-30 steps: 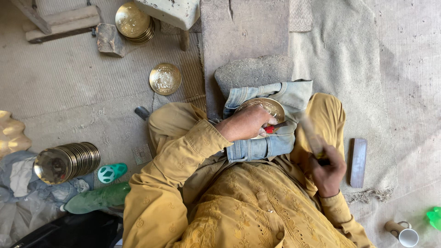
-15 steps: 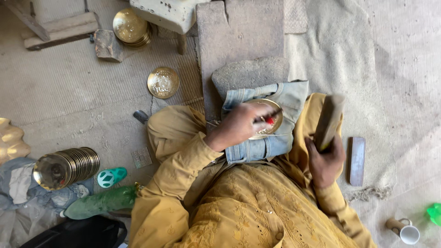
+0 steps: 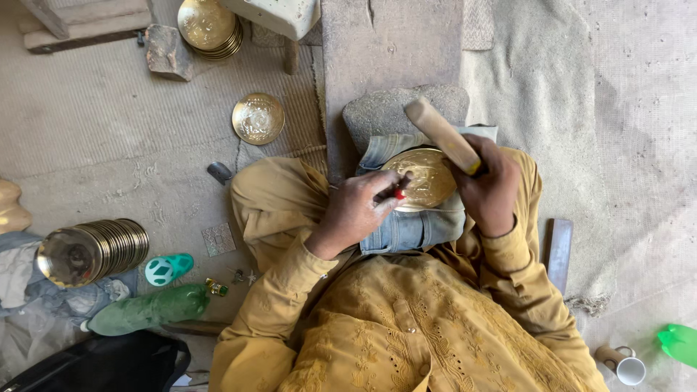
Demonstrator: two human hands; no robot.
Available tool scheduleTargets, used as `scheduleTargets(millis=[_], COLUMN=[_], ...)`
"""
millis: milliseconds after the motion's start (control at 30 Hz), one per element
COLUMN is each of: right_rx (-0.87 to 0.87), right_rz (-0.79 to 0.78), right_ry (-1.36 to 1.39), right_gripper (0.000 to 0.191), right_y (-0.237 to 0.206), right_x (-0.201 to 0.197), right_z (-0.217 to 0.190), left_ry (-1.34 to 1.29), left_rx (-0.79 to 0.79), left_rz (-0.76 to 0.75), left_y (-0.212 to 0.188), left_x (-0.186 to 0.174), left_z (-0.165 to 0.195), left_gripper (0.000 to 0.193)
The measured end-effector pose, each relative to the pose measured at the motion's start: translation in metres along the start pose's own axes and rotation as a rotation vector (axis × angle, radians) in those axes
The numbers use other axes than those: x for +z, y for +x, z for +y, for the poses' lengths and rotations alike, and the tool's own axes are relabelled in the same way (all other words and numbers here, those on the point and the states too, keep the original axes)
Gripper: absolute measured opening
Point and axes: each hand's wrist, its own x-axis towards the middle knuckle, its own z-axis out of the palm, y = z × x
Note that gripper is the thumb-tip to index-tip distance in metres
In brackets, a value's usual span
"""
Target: The person sits on the floor with a brass plate resting on a denim pad on their lap. They hold a chisel against the plate's surface with one hand and strike it with a wooden mallet in the other hand, working a decorative pattern into the brass, repositioning the chisel repeatedly across the design.
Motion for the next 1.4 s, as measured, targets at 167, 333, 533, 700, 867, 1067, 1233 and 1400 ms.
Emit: scheduleTargets(millis=[167, 333, 533, 700, 867, 1067, 1233, 1400], right_rx=[-0.006, 0.085, 0.182, 0.178, 0.123, 0.044, 0.02, 0.037], right_rz=[-0.075, -0.055, -0.043, -0.03, 0.002, -0.002, -0.037, -0.042], right_ry=[0.143, 0.137, 0.125, -0.004, -0.051, -0.216, -0.357, -0.37], right_gripper=[0.038, 0.046, 0.053, 0.058, 0.051, 0.041, 0.049, 0.048], right_y=[-0.004, -0.021, -0.053, -0.067, -0.072, -0.07, -0.072, -0.076], right_x=[-0.003, -0.014, -0.043, -0.061, -0.073, -0.082, -0.083, -0.08], right_z=[-0.013, -0.008, 0.0, 0.003, 0.004, 0.008, 0.002, -0.006], left_ry=[0.031, 0.026, -0.024, -0.156, -0.155, -0.143, -0.139, -0.159], left_rx=[0.119, 0.096, 0.139, 0.016, 0.042, -0.014, -0.023, 0.034], left_rz=[-0.063, -0.141, -0.054, -0.06, -0.019, -0.057, -0.048, -0.025], left_y=[0.01, 0.023, 0.022, 0.018, 0.015, 0.016, 0.014, 0.011], left_x=[0.027, 0.049, 0.064, 0.066, 0.069, 0.069, 0.067, 0.067], left_z=[-0.009, -0.029, -0.042, -0.049, -0.05, -0.051, -0.051, -0.054], left_gripper=[0.034, 0.032, 0.046, 0.041, 0.04, 0.04, 0.044, 0.047])
